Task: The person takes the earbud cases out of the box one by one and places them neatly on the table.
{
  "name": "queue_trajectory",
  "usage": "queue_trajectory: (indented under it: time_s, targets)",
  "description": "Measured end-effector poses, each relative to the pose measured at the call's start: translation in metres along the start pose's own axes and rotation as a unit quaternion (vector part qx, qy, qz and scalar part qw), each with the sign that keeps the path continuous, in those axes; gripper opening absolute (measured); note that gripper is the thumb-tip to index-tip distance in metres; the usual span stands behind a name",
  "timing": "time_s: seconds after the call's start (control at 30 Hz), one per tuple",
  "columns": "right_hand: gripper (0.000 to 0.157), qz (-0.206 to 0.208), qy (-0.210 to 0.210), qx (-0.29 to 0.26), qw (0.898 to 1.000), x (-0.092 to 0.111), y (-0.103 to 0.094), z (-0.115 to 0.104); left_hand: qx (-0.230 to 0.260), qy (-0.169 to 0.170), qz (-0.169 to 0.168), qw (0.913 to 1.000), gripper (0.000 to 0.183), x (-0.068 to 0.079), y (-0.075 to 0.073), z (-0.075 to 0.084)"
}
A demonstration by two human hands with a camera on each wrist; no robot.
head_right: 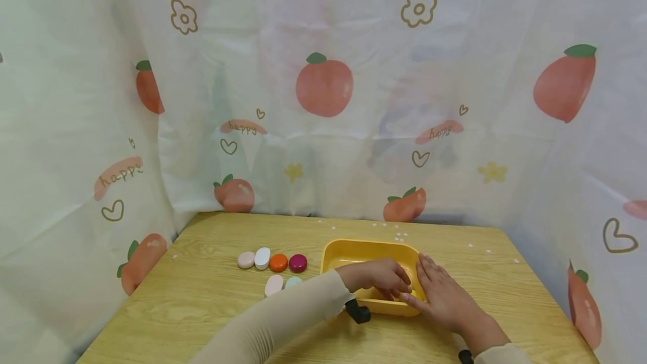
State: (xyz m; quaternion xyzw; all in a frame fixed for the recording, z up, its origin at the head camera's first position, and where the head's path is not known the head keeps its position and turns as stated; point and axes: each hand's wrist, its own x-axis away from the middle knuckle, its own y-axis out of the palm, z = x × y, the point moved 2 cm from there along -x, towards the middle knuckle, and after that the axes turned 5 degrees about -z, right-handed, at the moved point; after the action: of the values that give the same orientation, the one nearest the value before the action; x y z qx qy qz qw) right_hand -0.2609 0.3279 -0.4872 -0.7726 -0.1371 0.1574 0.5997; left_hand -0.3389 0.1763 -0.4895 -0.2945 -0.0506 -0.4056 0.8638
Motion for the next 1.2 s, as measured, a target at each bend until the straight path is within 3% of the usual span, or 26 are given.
queue_trajectory:
  time_s: [0.37, 0.6, 0.9, 1.2]
  targets:
    - [0.085, 0.008, 0.001, 0.000, 1.000, 0.000, 0.001, -0.002, -0.040, -0.009, -0.002, 0.9992, 0.018, 0.003, 0.006, 0.005]
    - [0.085, 0.012, -0.002, 0.008, 1.000, 0.001, 0.004, -0.002, -0.047, -0.012, -0.002, 0.9988, 0.025, 0.003, 0.010, 0.005]
    - [0.086, 0.007, -0.001, -0.002, 1.000, 0.002, 0.002, -0.001, -0.095, 0.000, -0.003, 0.9954, 0.038, 0.001, 0.012, 0.004]
    - [0.084, 0.015, -0.006, 0.023, 1.000, 0.000, 0.003, 0.002, -0.227, 0.013, 0.021, 0.9735, 0.032, 0.003, 0.007, 0.003]
